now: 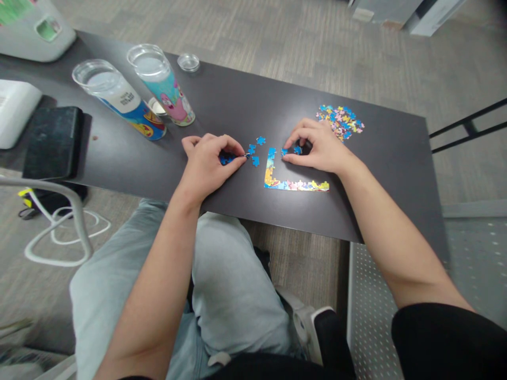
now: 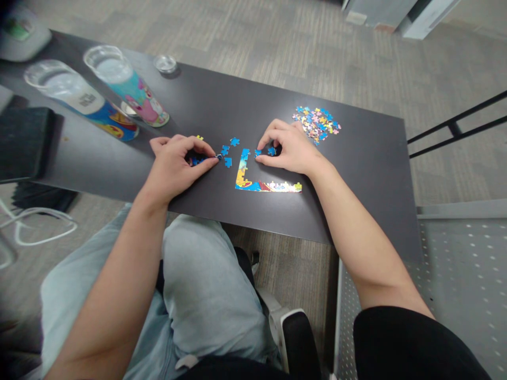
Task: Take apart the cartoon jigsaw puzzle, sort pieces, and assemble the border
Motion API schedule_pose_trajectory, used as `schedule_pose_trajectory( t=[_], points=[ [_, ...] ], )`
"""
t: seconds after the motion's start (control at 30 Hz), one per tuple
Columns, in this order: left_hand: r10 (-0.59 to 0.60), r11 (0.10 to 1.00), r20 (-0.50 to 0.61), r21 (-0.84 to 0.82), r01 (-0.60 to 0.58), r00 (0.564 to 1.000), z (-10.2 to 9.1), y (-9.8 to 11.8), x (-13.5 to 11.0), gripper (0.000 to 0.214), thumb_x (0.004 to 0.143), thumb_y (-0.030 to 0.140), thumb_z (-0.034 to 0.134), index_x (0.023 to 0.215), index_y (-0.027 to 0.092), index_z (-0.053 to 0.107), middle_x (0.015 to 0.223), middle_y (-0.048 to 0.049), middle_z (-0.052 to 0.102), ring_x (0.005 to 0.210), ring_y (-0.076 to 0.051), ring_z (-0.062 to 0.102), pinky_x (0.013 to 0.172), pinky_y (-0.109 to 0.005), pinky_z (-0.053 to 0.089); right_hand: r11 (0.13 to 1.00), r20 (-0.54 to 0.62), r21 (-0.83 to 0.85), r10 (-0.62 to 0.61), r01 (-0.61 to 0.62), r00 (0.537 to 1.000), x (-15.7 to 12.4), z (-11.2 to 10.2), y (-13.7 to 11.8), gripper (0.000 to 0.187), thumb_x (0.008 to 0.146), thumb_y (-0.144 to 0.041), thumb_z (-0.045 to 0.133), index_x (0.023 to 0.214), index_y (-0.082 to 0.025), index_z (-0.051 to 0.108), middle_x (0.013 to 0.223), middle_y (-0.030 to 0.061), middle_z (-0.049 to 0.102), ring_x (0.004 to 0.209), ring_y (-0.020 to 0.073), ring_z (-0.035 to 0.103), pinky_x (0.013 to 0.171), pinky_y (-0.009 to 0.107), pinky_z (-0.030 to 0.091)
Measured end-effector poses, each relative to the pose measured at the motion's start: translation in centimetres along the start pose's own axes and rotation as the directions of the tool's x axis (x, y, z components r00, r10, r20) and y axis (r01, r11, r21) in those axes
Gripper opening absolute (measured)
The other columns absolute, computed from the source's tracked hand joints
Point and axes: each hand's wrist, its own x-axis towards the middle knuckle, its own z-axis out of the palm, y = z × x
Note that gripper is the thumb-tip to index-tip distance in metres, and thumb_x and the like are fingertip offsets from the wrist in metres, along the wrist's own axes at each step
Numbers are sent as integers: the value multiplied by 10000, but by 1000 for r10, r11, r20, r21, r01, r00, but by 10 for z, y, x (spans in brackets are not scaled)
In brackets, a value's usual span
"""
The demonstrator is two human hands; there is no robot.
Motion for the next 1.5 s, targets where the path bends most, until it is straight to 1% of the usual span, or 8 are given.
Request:
schedule_pose_trajectory(
  t=[0.17, 0.37, 0.63, 0.83, 1.0, 1.1, 1.3, 1.5],
  points=[
    [20, 1000, 15, -14, -20, 1000, -1, 2, 0, 290, 1165, 366, 771, 1389, 408, 950, 1239, -35, 924, 1248, -384, 823, 1358, -660, 374, 1000, 5, 12, -2, 2, 1000, 1, 2, 1, 388, 1115, -693, 904, 1250, -336, 972, 1281, 124, 830, 1081, 387, 773, 1157, 721, 607],
    [23, 999, 11, -41, -22, 1000, -2, 2, 1, 271, 1188, 367, 759, 1359, 391, 968, 1234, -31, 921, 1181, -355, 846, 1350, -636, 411, 1000, -16, -5, -2, 2, 1000, -3, -6, -2, 388, 1101, -675, 900, 1223, -310, 952, 1304, 135, 845, 1123, 413, 795, 1242, 781, 531],
    [58, 988, 63, -143, -48, 996, -2, 4, 1, 114, 1082, 348, 947, 1195, 335, 952, 1136, -18, 976, 1128, -357, 890, 1355, -665, 472, 999, -10, 44, -30, 31, 999, 4, 18, -65, 448, 1252, -651, 705, 1555, -348, 834, 1353, 107, 900, 1222, 416, 788, 1313, 707, 472],
    [104, 968, 96, -238, -79, 990, 0, -2, 2, 156, 1083, 369, 971, 1226, 319, 931, 1054, -7, 979, 1146, -349, 922, 1336, -617, 512, 984, -33, 171, -46, 51, 998, 6, 36, -94, 282, 1283, -491, 667, 1395, -334, 873, 1302, 78, 919, 1202, 371, 816, 1318, 636, 451],
    [134, 939, 115, -331, -89, 984, 1, -6, 3, 411, 1124, 673, 970, 1269, 291, 926, 1103, -61, 984, 1122, -352, 917, 1177, -536, 603, 975, -68, 221, -24, 38, 997, 9, 36, -85, 160, 1227, -399, 753, 1303, -349, 885, 1197, 47, 922, 1120, 346, 830, 1270, 609, 503],
    [168, 952, 92, -275, -137, 981, 0, -7, 1, 518, 1151, 802, 901, 1301, 308, 942, 1203, -79, 982, 1176, -360, 888, 1214, -566, 585, 971, -112, 239, 25, 2, 993, 12, 30, -69, 143, 1180, -410, 807, 1268, -341, 896, 1110, 44, 907, 1039, 336, 822, 1219, 598, 556],
    [367, 930, 107, -22, -367, 924, 4, -5, -5, 463, 1161, 740, 885, 1431, 380, 995, 1588, -107, 895, 1516, -462, 733, 1386, -728, 410, 950, -98, 293, 139, -105, 985, 12, 15, -33, 240, 1094, -556, 908, 1163, -326, 912, 959, 44, 869, 903, 307, 768, 989, 519, 644],
    [466, 878, 226, 0, -478, 856, 6, -2, -5, 652, 1129, 692, 900, 1710, 396, 910, 1802, -120, 829, 1644, -551, 639, 1417, -818, 362, 953, -36, 277, 140, -125, 989, 9, 12, -25, 216, 1093, -522, 928, 1104, -307, 931, 913, 55, 850, 880, 308, 775, 960, 531, 647]
  ],
)
